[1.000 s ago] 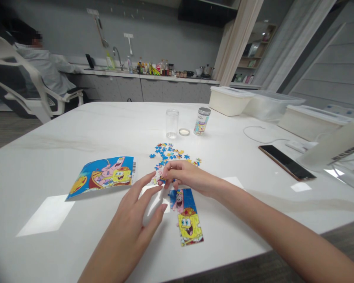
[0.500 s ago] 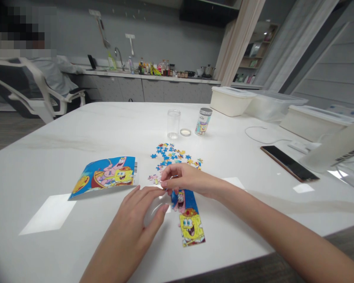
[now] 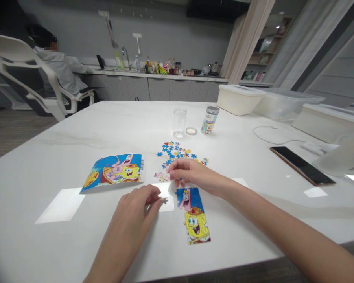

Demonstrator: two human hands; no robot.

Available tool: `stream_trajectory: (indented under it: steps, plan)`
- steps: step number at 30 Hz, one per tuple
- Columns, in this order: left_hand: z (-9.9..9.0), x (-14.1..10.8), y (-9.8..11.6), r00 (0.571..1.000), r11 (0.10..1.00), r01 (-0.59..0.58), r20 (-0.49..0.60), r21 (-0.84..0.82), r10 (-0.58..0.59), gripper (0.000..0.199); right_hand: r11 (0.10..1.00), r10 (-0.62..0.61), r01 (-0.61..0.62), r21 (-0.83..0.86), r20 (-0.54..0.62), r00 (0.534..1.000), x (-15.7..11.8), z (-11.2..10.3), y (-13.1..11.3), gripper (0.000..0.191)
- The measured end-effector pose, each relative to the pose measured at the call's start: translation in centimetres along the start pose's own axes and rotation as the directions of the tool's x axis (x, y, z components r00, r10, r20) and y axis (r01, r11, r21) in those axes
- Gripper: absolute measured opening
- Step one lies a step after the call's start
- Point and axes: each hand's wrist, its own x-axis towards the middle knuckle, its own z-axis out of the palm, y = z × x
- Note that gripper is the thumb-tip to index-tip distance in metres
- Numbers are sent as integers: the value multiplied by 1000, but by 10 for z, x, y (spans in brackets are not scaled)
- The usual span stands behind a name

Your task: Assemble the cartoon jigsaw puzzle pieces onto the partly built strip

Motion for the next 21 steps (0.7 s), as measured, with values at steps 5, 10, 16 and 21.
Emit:
stream_trajectory:
  steps: [5, 10, 16, 21]
  plan:
    - [-5, 0, 8, 995, 995, 96, -7, -24, -96, 12, 1000, 2, -2, 4, -4, 1000, -2, 2, -4, 15]
    - [-8, 0, 8, 991, 988, 133, -13, -77, -134, 16, 1000, -4, 4, 2, -10, 1000, -1, 3, -8, 18]
    - [-5, 1, -1, 995, 995, 91, -31, -45, -93, 14, 1000, -12, 12, 9, -35, 999, 7, 0, -7, 18]
    - [-4, 1, 7, 993, 993, 115, -38, 34, -113, 15, 984, -168, 177, 7, -274, 947, 13, -10, -6, 18]
